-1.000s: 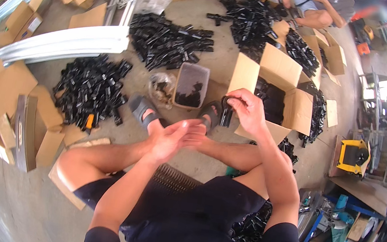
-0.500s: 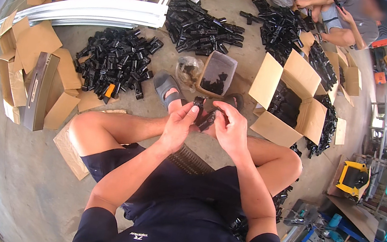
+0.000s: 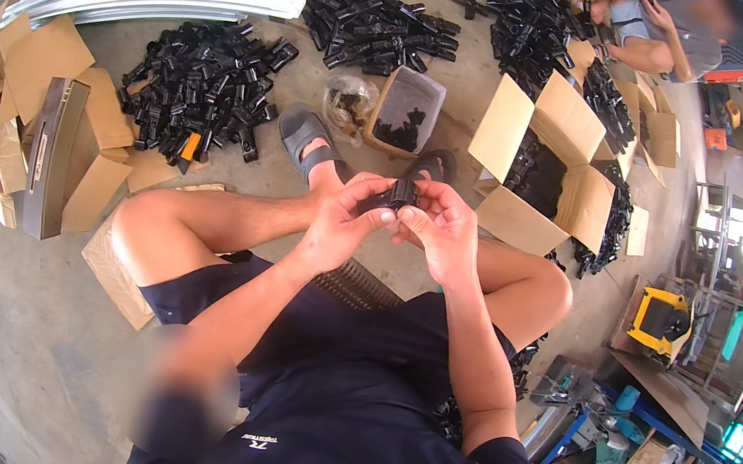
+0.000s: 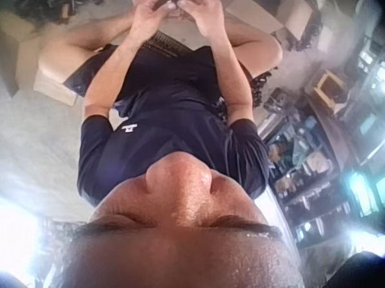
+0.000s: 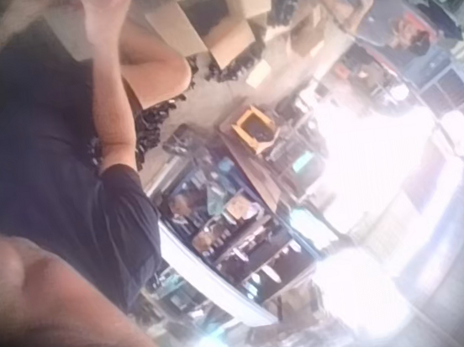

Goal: The person sorts black metal connectors into a cardboard box and a plastic container while sitting on the floor.

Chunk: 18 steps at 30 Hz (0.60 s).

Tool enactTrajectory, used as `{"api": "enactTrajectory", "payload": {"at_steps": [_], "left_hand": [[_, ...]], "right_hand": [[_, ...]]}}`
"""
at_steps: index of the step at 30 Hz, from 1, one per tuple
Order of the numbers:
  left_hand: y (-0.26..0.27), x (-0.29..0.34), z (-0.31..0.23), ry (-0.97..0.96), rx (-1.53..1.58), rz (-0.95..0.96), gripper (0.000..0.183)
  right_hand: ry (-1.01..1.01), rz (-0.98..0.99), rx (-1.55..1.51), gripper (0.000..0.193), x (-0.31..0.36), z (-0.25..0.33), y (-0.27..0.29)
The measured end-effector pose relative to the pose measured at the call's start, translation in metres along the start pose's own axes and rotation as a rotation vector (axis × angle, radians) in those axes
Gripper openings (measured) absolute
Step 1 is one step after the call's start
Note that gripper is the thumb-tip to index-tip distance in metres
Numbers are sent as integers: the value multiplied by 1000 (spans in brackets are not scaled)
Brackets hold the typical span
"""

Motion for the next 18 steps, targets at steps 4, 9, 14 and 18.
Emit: {"api": "enactTrajectory", "payload": {"at_steps": [4,9,14,18], "left_hand": [[1,2,5,-8,86,78,40],[-5,9,4,48,181,75,46],[-8,8,0,-2,71,84,50],[-10,7,-2,-65,-46,94,51]], "right_hand": [[128,35,132,32,4,6,-6],[136,27,254,30,12,10,-7],[204,10,282,31,18,10,-6],[281,42,288,35,20,9,-1]]}}
Point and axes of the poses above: each hand's wrist, its own x-axis away from the middle knuckle, its own y-axis out of the back of the hand, z = x × y, the point moved 1 cm from there along -x, towards the middle knuckle, and after that the axes turned 2 degrees about -x, right-handed, at the moved point
